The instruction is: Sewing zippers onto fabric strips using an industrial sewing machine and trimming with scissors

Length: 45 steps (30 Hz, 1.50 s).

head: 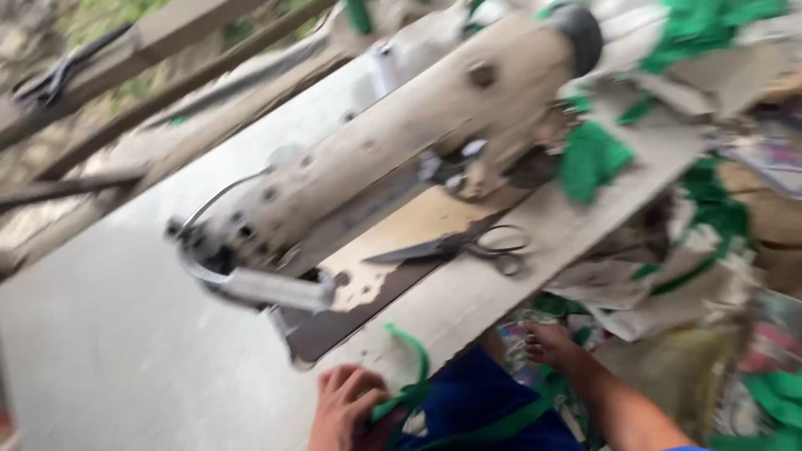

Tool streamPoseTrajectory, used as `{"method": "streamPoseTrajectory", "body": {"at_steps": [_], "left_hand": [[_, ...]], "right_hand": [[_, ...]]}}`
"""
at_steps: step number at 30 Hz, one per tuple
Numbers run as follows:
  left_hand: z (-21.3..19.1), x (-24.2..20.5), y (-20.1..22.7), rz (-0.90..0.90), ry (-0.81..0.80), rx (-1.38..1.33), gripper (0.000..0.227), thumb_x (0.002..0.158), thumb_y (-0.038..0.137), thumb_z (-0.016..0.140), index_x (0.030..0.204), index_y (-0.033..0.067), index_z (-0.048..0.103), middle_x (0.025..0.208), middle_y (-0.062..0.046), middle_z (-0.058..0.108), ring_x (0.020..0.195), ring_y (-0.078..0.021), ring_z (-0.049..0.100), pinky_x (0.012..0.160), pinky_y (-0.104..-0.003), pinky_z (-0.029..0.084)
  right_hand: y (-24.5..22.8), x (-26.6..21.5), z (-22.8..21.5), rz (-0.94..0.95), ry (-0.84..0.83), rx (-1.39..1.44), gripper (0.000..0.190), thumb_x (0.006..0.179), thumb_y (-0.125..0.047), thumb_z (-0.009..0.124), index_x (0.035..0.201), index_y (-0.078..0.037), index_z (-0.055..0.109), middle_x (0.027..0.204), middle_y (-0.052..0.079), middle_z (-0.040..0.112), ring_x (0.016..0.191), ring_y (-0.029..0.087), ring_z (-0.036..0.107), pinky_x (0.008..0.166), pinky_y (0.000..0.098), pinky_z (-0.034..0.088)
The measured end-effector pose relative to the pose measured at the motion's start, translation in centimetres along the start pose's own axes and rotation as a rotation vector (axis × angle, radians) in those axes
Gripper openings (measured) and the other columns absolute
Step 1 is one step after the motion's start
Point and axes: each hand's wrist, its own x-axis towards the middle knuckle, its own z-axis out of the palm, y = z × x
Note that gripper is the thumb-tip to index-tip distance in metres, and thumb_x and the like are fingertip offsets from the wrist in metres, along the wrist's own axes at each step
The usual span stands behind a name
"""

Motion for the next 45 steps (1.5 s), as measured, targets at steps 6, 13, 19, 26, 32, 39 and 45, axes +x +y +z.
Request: {"method": "streamPoseTrajectory", "body": {"at_steps": [6,13,19,26,32,39,45], "left_hand": [[-1.1,1.2,0.7,0.032,0.012,-0.050,0.025,0.093,0.044,0.076,0.083,0.0228,0.067,0.085,0.010,0.064,0.087,-0.0168,0.057,0.082,-0.035,0.035],[6.0,-1.3,-0.8,-0.424,0.428,0.169,0.023,0.062,0.027,0.065,0.043,0.0230,0.053,0.058,0.014,0.050,0.072,-0.0124,0.049,0.059,-0.020,0.038],[7.3,-2.3,-1.7,-0.428,0.452,0.204,0.023,0.060,0.026,0.063,0.046,0.0183,0.046,0.060,0.015,0.052,0.076,-0.0128,0.048,0.065,-0.022,0.037],[1.1,-4.0,-3.5,0.032,-0.033,-0.128,0.032,0.085,0.052,0.081,0.086,0.0238,0.067,0.089,0.011,0.071,0.087,-0.0078,0.068,0.090,-0.035,0.035],[-13.3,2.8,-0.8,-1.040,-0.530,-0.865,0.033,0.090,0.025,0.074,0.115,0.0048,0.083,0.094,0.005,0.080,0.084,-0.0063,0.070,0.077,-0.023,0.058],[-13.4,1.3,-6.2,-0.559,-0.641,0.649,0.073,0.086,0.079,0.056,0.122,0.0154,0.057,0.112,-0.014,0.065,0.101,-0.0370,0.061,0.087,-0.051,0.045],[-11.3,-1.2,-3.6,-0.129,-0.017,0.495,0.027,0.099,0.028,0.063,0.122,0.0151,0.068,0.122,-0.014,0.060,0.108,-0.0334,0.056,0.091,-0.048,0.045]], "right_hand": [[0.4,8.1,10.1,-0.112,0.021,-0.224,0.023,0.093,-0.031,0.070,0.101,-0.013,0.060,0.087,0.014,0.056,0.072,0.029,0.058,0.056,0.0496,0.052],[-2.5,6.3,13.9,-0.362,0.094,-0.500,0.017,0.089,-0.030,0.068,0.097,-0.017,0.062,0.084,0.010,0.059,0.075,0.029,0.061,0.058,0.0491,0.051],[-4.4,1.8,15.4,-0.617,0.146,-0.831,0.012,0.086,-0.029,0.067,0.093,-0.020,0.063,0.082,0.007,0.062,0.078,0.028,0.064,0.060,0.0487,0.051],[3.6,-3.8,4.5,-0.795,0.170,-1.371,0.008,0.082,-0.027,0.066,0.089,-0.024,0.065,0.079,0.004,0.066,0.082,0.027,0.067,0.062,0.0482,0.050],[0.4,4.6,-9.5,-1.038,0.158,-1.826,0.007,0.079,-0.026,0.065,0.086,-0.026,0.067,0.077,0.002,0.068,0.084,0.027,0.070,0.064,0.0478,0.049],[-0.3,-0.5,-16.1,-0.653,0.027,-1.346,0.031,0.089,-0.022,0.070,0.118,-0.015,0.066,0.107,0.013,0.064,0.090,0.030,0.064,0.079,0.0444,0.052],[-8.0,-26.2,-7.0,-0.624,0.234,-1.292,0.033,0.088,-0.039,0.065,0.112,-0.024,0.083,0.117,0.003,0.083,0.111,0.023,0.076,0.092,0.0336,0.051]]}}
